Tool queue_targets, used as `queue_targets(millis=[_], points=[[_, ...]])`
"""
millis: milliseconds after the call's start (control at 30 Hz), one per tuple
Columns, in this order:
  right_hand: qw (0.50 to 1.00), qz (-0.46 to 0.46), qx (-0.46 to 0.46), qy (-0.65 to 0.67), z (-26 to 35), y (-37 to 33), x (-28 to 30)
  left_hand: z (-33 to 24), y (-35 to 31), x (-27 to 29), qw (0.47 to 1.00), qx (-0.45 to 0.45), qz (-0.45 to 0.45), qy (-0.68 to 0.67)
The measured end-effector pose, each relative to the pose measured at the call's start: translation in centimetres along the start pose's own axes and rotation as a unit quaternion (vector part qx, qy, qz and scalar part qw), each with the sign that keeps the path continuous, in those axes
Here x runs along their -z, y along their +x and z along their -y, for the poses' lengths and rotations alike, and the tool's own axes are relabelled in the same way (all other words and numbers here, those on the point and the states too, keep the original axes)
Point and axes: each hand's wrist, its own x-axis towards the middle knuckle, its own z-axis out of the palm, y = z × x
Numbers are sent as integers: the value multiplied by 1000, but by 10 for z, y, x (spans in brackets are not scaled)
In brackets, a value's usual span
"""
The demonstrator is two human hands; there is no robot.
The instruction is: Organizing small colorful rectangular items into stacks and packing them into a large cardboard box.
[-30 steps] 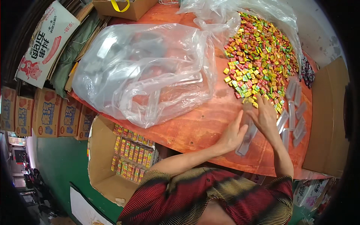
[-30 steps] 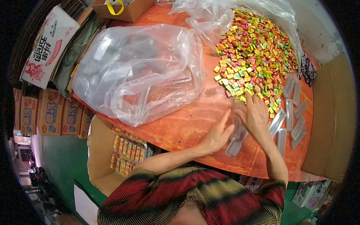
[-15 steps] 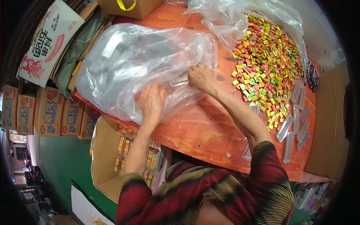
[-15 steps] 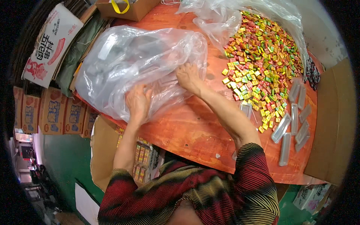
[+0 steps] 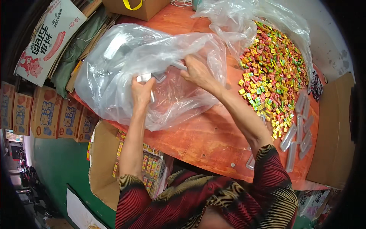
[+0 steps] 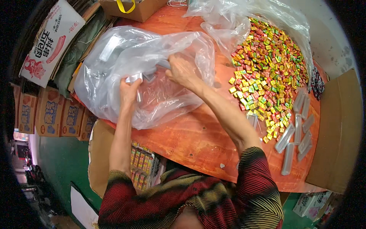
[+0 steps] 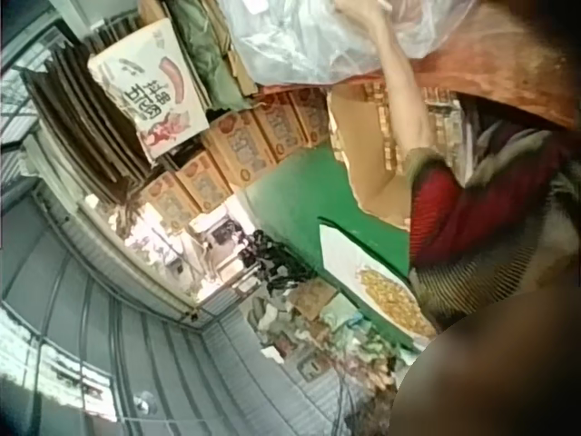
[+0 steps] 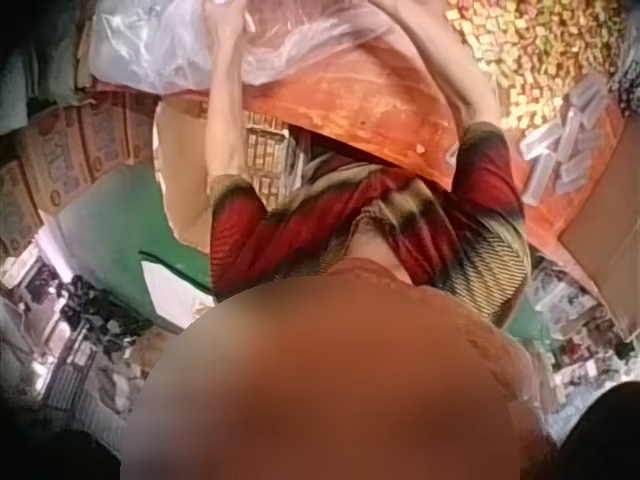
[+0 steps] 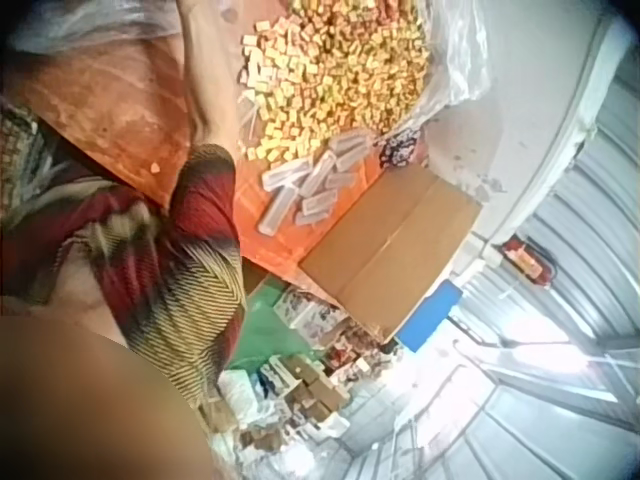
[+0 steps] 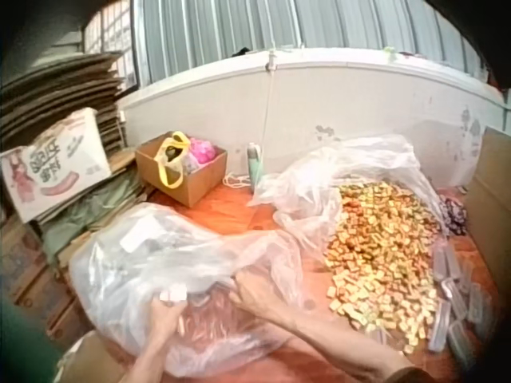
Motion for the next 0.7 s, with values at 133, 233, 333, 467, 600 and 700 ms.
queue_targets(millis=[133,233,333,467,600,700], points=[[997,-3,4,-71,-15,16,-35,25,21,-49,956,104,40,-272],[992,100,-70,-20,-2,15,-44,26,26,-72,925,125,54,-355],[976,118,-155,99,14,8,-38,39,29,-71,889,153,51,-429],[780,224,-317,490,7,-20,1,13,-14,-67,913,118,52,-388],[777,212,-320,500,29,-76,55,-33,-100,-87,957,75,108,-258],[812,193,-316,451,22,-115,72,-17,-130,-119,962,93,142,-214]])
